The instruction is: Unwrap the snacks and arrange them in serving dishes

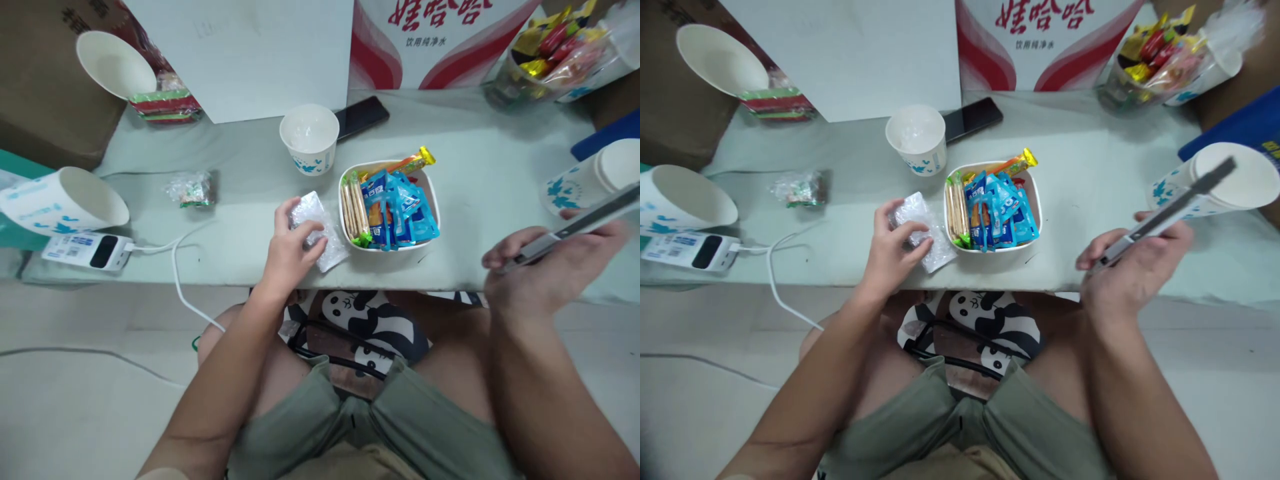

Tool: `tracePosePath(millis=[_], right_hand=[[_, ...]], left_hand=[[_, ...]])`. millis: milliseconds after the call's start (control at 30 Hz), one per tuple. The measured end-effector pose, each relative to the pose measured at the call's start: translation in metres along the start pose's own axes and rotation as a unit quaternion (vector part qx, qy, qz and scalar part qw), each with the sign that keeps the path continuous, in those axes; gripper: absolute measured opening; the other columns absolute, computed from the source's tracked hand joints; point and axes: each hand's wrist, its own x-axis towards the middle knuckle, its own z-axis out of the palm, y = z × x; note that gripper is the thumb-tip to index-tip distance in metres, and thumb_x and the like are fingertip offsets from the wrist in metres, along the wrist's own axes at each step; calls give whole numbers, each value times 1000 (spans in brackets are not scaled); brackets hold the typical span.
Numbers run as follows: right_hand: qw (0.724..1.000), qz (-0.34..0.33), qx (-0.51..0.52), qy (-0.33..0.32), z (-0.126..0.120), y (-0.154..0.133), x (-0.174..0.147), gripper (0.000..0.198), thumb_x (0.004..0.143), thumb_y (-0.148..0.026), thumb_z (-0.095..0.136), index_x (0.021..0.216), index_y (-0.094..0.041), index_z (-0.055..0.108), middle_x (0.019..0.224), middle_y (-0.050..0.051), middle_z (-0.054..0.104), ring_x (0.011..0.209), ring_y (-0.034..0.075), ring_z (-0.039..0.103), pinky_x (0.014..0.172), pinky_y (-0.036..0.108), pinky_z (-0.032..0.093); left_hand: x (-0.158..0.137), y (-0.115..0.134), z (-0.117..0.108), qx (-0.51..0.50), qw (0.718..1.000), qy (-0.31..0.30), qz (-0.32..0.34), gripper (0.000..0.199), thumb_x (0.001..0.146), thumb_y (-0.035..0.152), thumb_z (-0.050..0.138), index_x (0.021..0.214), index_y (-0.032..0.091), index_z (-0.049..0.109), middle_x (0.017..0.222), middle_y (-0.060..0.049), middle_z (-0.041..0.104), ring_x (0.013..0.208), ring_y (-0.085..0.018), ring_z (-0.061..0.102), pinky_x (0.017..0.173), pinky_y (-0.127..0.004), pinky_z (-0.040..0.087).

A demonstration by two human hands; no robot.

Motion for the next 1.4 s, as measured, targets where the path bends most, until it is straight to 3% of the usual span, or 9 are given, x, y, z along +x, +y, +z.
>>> tracePosePath(millis=[133, 233, 333, 500, 833, 1067, 1200, 1300, 1400], right_hand=[[933, 170, 202, -244, 34, -29, -47, 19, 93, -47, 58, 98, -29, 56, 48, -10, 43, 32, 9, 28, 31, 20, 17], [870, 224, 199, -391, 49, -41, -78, 17, 97, -37, 53, 111, -27, 54, 56, -9, 51, 38, 9, 38, 35, 20, 28], [844, 225, 152, -462, 61, -40, -95, 24, 100, -30, 52, 121, -29, 42, 65, -9, 59, 42, 8, 46, 40, 19, 36], [852, 220, 100, -465, 76, -26, -96, 12, 102, -34, 49, 103, -28, 38, 72, -9, 60, 44, 6, 52, 41, 16, 43], [808, 299, 57, -504, 83, -31, -102, 15, 99, -40, 47, 97, -27, 42, 68, -9, 57, 41, 8, 51, 37, 18, 42], [809, 145, -111, -559, 71, -27, -96, 5, 98, -28, 47, 97, -24, 50, 66, -7, 60, 46, 10, 54, 49, 22, 39], [800, 43, -175, -572, 60, -26, -90, 7, 96, -21, 48, 92, -23, 53, 61, -5, 61, 50, 11, 54, 55, 25, 39], [850, -16, -107, -516, 40, -29, -84, 12, 97, -20, 52, 108, -25, 52, 65, -6, 64, 47, 11, 53, 50, 24, 39], [929, -79, -23, -361, 17, -25, -63, 28, 95, -24, 58, 122, -27, 48, 73, -5, 66, 48, 12, 56, 46, 24, 42]], left_hand=[[-1, -3, -4, -5, 1000, 12, 23, 11, 84, 21, 78, 94, 22, 74, 146, -10, 45, 137, -32, 52, 106, -46, 54], [0, -8, -16, -26, 998, -2, 57, 10, 84, 24, 78, 94, 22, 75, 146, -10, 48, 135, -31, 55, 102, -42, 57], [0, -11, -28, -52, 994, -19, 95, 9, 87, 26, 77, 95, 23, 75, 147, -10, 51, 136, -29, 56, 102, -41, 56], [-2, -11, -34, -66, 990, -38, 122, 11, 87, 30, 78, 96, 24, 75, 150, -10, 52, 135, -29, 57, 99, -40, 57], [-3, -9, -36, -79, 989, 21, 123, 12, 85, 33, 80, 93, 24, 78, 149, -9, 56, 129, -28, 62, 97, -40, 59], [4, -29, -32, -172, 977, 103, -76, 28, 75, 44, 86, 86, 21, 75, 150, -11, 54, 125, -33, 64, 71, -32, 61], [12, -46, -25, -225, 940, 183, -178, 32, 72, 41, 87, 89, 20, 70, 140, -12, 57, 120, -27, 66, 88, -35, 61], [14, -50, -17, -257, 925, 171, -223, 38, 75, 38, 83, 105, 22, 65, 119, -8, 66, 94, -21, 70, 83, -36, 61], [12, -47, -9, -228, 946, 137, -184, 62, 71, 31, 86, 126, 26, 58, 116, -7, 67, 94, -22, 69, 85, -38, 59]])
